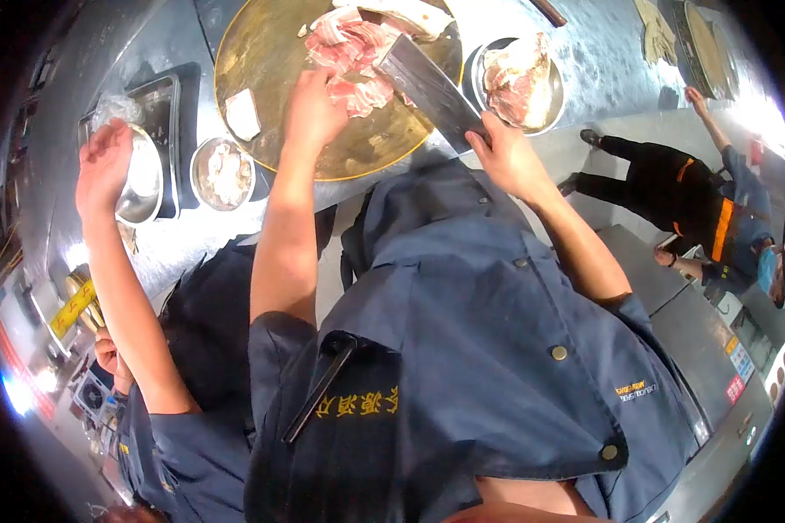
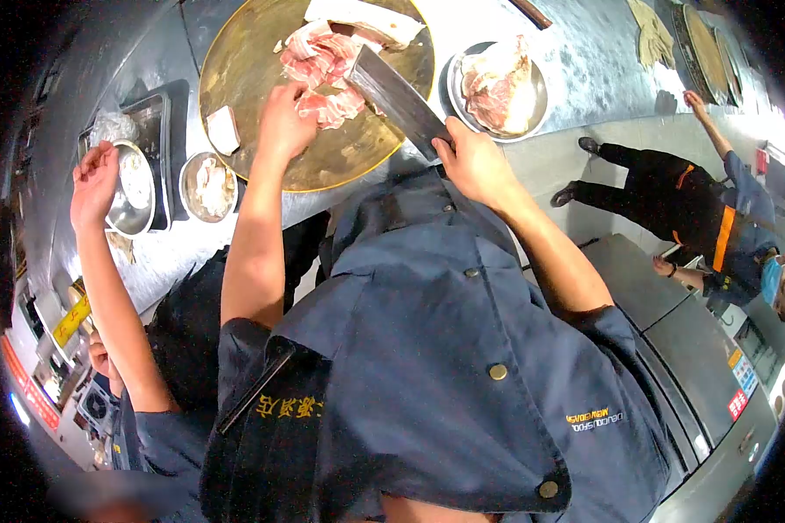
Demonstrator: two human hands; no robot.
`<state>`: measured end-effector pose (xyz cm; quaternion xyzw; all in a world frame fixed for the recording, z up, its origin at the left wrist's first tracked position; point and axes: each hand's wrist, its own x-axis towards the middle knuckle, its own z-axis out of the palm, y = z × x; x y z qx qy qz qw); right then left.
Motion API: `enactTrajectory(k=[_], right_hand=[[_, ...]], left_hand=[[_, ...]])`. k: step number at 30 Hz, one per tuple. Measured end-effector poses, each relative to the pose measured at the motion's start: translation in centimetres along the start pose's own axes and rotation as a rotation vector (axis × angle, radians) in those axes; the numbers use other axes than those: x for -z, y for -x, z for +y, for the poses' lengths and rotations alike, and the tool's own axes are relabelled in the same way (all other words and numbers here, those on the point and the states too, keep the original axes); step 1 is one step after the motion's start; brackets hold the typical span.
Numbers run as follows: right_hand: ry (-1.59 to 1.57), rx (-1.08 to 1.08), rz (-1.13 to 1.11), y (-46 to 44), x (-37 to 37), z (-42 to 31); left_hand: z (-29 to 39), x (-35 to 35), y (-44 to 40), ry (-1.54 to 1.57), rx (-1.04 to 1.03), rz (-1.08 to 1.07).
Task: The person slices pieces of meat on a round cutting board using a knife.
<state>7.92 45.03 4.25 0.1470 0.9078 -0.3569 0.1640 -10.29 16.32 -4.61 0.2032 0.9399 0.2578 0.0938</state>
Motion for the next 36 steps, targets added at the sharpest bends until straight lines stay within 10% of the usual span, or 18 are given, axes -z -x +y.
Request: enactTrajectory(k=[15,27,31,36], right_hand=[[0.036,0.155,-0.02,0.7,-0.7,0.1],[0.163,0.242,-0.139,-2.5,-4.4,-2.7],[0.163,0.216,-0.15,-2.7,-4.2,-3.0],[0.154,0.24,-0.176,-3.1,-3.1,-3.3]], left_hand=[[-0.8,3.7,4.1,0.065,-0.171,-0.139],[-2.0,5.7,8.0,1.119,0.068,-0.029],[-1.2,6.5,5.1,0.939,0.215,-0.091],[0.2,1.9,4.3,-0.014,0.076,0.053]])
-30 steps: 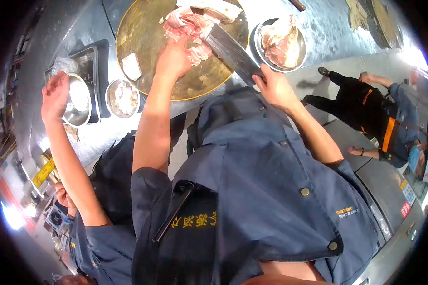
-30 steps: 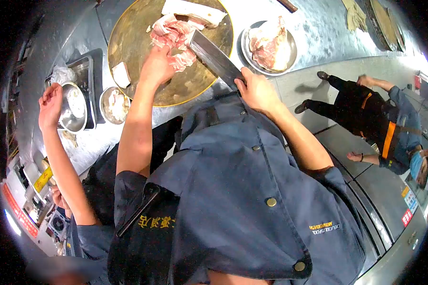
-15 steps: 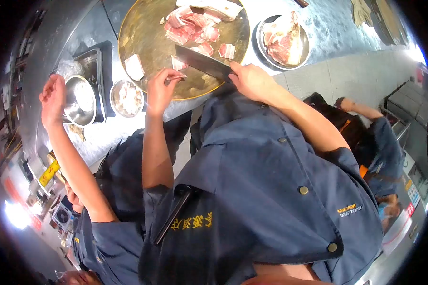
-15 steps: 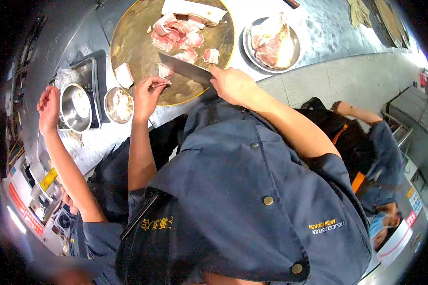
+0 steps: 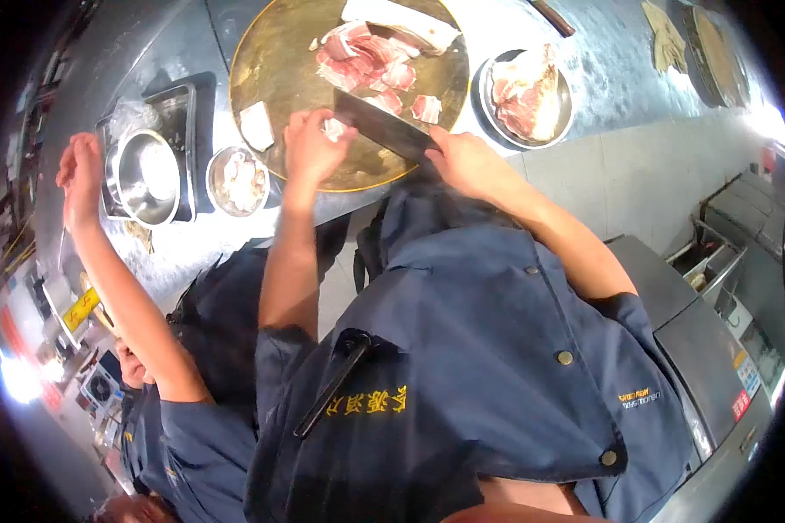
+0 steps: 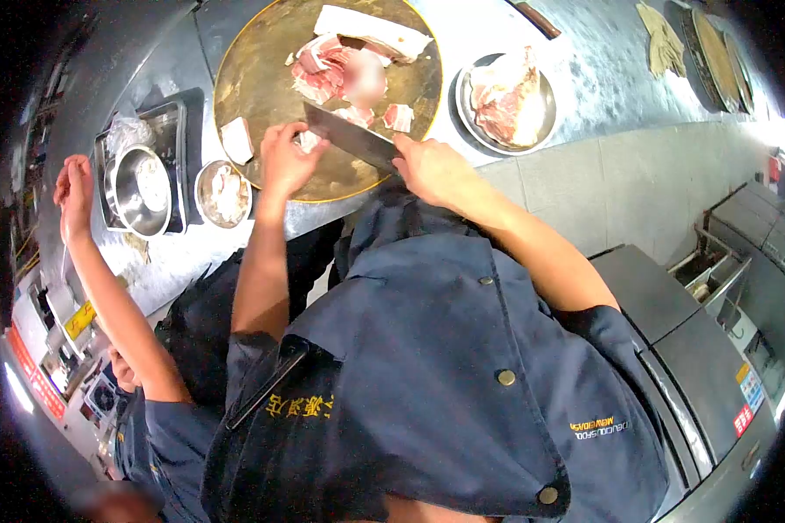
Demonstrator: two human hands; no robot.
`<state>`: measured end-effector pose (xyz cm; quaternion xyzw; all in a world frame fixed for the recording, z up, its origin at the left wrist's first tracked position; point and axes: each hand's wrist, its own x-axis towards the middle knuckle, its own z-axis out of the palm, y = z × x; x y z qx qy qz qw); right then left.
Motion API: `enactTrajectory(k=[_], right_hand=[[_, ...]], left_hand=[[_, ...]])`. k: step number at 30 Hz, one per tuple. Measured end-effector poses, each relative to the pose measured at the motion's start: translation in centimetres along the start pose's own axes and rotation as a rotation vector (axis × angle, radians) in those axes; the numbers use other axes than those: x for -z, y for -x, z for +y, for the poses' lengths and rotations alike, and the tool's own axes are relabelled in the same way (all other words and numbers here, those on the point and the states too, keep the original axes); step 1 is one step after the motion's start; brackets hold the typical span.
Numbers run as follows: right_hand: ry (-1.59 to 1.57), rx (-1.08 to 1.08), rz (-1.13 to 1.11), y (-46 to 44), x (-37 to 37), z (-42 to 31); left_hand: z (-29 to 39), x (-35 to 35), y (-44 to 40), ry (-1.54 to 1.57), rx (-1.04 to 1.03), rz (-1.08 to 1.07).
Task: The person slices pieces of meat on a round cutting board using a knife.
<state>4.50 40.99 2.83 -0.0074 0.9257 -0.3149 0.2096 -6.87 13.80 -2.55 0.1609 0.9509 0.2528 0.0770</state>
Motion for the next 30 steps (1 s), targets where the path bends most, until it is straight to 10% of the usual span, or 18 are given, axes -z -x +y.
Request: enactTrajectory(k=[7,22,25,30], right_hand=[[0.078,0.037,0.094,0.1,0.1,0.0],[0.177,0.172,-0.014,0.4,-2.1,-1.7],[0.235,0.133,-0.055,3.5,0.3,-0.2],[0.268,0.088,-0.091,6.4,2.6,2.1]], left_hand=[[-2.7,-2.9,3.6,0.006,0.199,0.125],[-5.5,-3.6,5.9,0.052,-0.249,0.274],[-6.2,-4.1,4.4,0.031,-0.04,0.496],[-0.6,-5.9,-3.4,0.482,-0.148,0.308]])
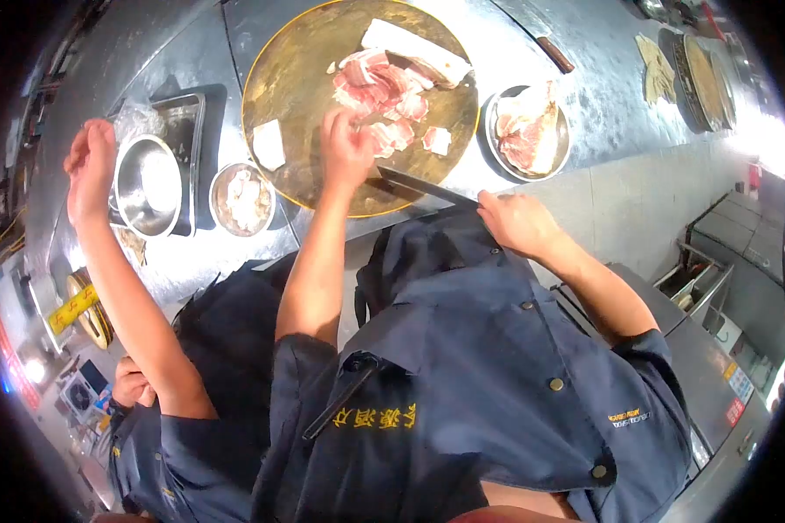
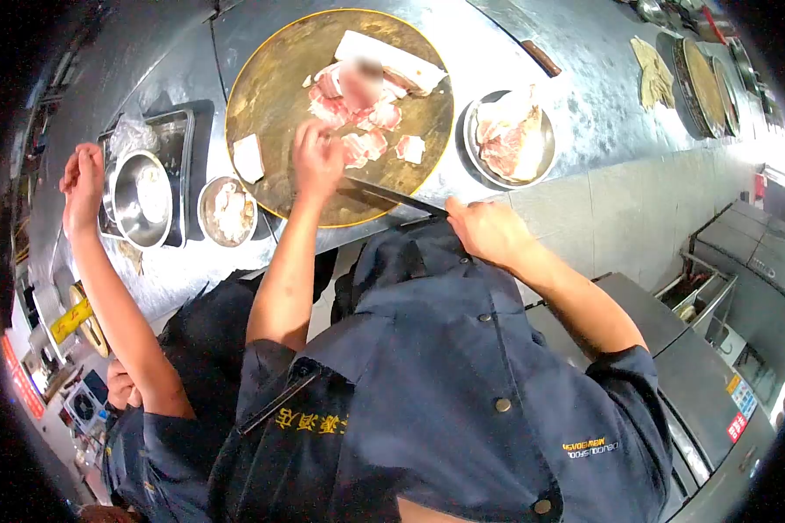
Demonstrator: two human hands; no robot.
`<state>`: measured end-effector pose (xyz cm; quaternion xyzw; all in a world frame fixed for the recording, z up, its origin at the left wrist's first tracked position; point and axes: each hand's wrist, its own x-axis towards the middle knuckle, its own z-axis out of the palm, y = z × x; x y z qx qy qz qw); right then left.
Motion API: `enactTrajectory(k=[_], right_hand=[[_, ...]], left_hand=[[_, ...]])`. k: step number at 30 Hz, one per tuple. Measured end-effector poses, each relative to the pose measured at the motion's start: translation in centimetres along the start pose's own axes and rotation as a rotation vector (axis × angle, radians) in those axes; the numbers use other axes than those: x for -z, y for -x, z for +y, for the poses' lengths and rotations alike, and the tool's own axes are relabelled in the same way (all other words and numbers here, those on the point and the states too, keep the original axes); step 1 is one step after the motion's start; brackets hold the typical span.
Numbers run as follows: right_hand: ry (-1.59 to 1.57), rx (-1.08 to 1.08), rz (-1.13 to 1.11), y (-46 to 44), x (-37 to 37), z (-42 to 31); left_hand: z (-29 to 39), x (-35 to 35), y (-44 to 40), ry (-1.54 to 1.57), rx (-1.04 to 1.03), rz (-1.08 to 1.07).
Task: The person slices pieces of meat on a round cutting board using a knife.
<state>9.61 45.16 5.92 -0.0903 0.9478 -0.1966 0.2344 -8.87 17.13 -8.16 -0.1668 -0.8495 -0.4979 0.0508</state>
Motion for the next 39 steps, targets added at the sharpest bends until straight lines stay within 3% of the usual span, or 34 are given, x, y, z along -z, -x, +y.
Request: enactTrajectory(k=[3,5,7,9,11,13,14,17,19,22,23,27,30,33,35,37,39], right_hand=[[-0.006,-0.018,0.011,0.9,0.2,0.1],[-0.024,-0.024,0.02,1.0,0.1,0.0],[-0.065,-0.009,-0.009,0.8,-0.6,0.4],[-0.093,-0.032,-0.016,0.9,-1.0,0.8],[-0.146,-0.021,0.008,0.9,-1.3,1.1],[-0.167,-0.015,0.057,0.4,-2.2,1.6],[-0.177,-0.007,0.098,0.1,-2.5,1.6],[-0.179,0.048,0.094,-1.3,-2.3,1.3],[-0.18,0.086,0.082,-2.6,-2.0,0.8],[-0.159,0.117,0.077,-4.4,-1.8,0.1],[-0.139,0.117,0.087,-4.8,-1.8,0.0],[-0.04,0.059,0.105,-5.7,-0.9,-0.2],[-0.037,-0.079,0.186,-5.8,-0.4,-0.1],[-0.027,-0.123,0.23,-5.9,-0.1,0.4],[-0.051,-0.179,0.213,-5.6,0.6,0.4],[-0.1,-0.153,0.268,-5.3,1.0,0.8],[-0.109,-0.153,0.277,-4.9,0.9,1.0]], left_hand=[[3.8,-2.6,-6.7,-0.141,-0.197,0.015],[3.9,-3.0,-9.3,-0.563,-0.387,-0.389],[4.5,-3.2,-11.5,-0.676,-0.283,-0.496],[2.5,-3.0,-13.1,-0.523,0.052,-0.669],[3.6,-0.5,-12.7,-0.386,0.056,-0.613],[5.0,1.8,-12.2,0.536,0.616,-0.44],[5.8,3.4,-11.9,0.842,0.663,-0.359],[3.0,5.6,-10.7,0.865,0.634,-0.247],[3.8,6.7,-10.3,0.701,0.693,-0.182],[5.4,8.0,-9.4,1.301,0.812,-0.287],[6.1,8.0,-9.0,1.303,0.813,-0.279],[7.1,7.6,-7.7,1.085,0.728,-0.17],[3.6,7.5,-6.8,0.462,0.687,-0.297],[1.2,6.3,-5.5,0.545,0.782,-0.222],[0.4,5.0,-4.3,0.544,0.716,-0.21],[1.0,4.2,-4.0,0.011,0.558,-0.315],[2.8,3.6,-3.4,0.022,0.572,-0.361]])
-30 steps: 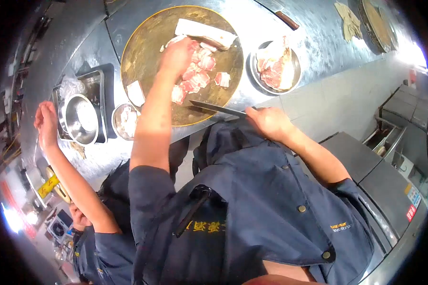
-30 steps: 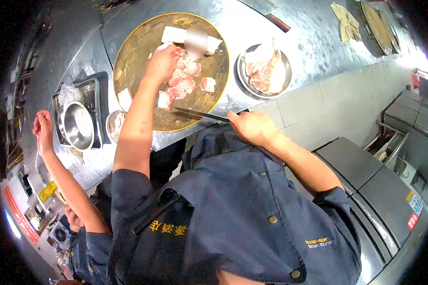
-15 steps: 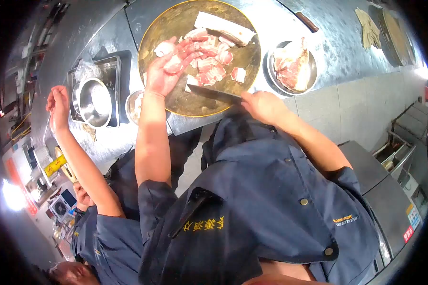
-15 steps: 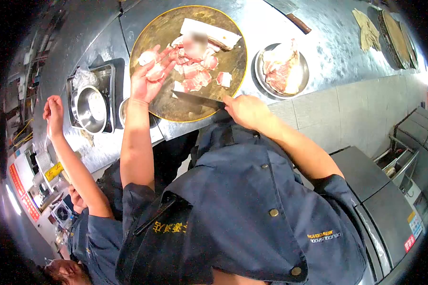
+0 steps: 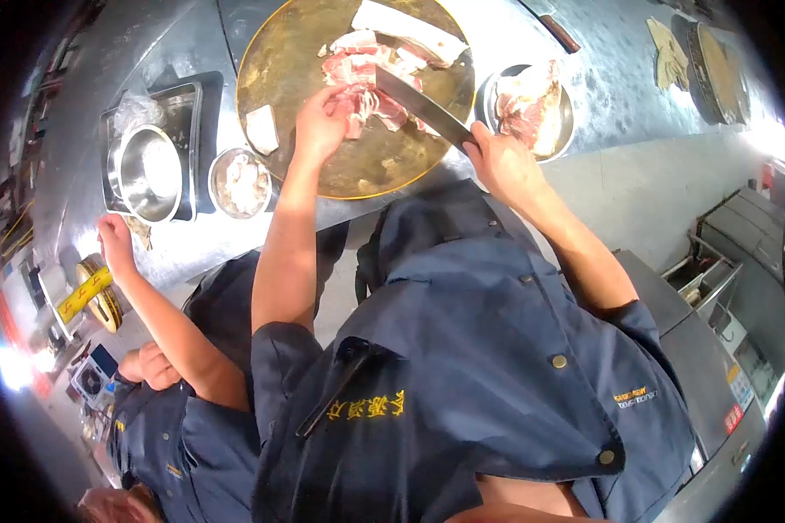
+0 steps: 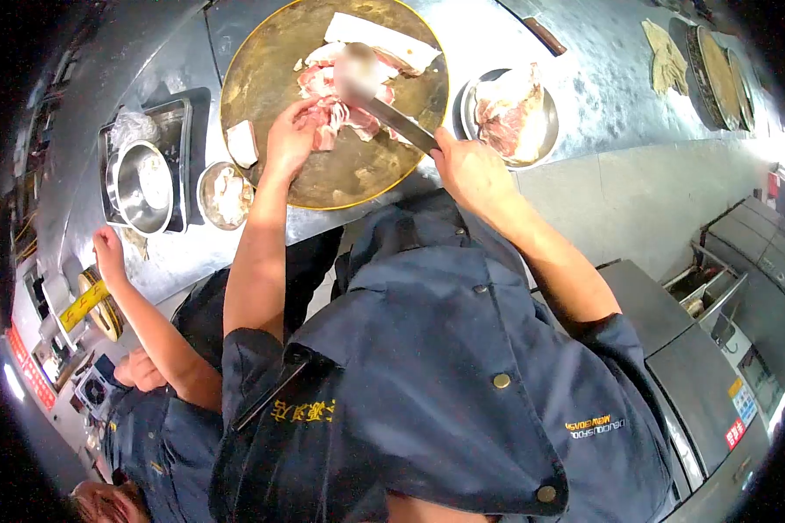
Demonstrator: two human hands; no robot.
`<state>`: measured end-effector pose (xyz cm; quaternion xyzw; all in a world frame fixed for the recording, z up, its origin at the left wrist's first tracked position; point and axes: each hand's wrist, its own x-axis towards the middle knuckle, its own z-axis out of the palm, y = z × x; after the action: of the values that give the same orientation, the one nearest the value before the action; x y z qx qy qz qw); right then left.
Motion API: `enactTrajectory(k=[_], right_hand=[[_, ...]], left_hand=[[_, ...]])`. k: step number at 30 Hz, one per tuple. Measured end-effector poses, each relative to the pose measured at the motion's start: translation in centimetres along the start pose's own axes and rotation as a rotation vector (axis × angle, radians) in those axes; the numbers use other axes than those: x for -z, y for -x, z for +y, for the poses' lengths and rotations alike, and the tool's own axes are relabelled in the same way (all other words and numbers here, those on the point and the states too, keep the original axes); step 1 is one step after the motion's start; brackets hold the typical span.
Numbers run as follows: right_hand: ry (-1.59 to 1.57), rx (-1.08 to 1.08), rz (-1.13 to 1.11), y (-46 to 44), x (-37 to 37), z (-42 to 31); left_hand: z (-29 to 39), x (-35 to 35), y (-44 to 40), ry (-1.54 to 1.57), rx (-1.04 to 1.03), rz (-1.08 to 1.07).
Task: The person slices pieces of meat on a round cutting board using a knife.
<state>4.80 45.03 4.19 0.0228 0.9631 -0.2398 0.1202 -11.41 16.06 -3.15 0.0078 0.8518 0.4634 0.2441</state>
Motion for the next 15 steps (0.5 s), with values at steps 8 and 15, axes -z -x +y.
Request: enactTrajectory(k=[8,15], right_hand=[[-0.101,0.074,-0.021,1.5,1.0,-1.3],[-0.036,0.022,-0.122,1.5,-0.7,0.3]], left_hand=[[-2.6,-1.9,4.3,-0.291,-0.287,0.024],[-6.3,0.5,7.2,0.313,0.241,-0.03]])
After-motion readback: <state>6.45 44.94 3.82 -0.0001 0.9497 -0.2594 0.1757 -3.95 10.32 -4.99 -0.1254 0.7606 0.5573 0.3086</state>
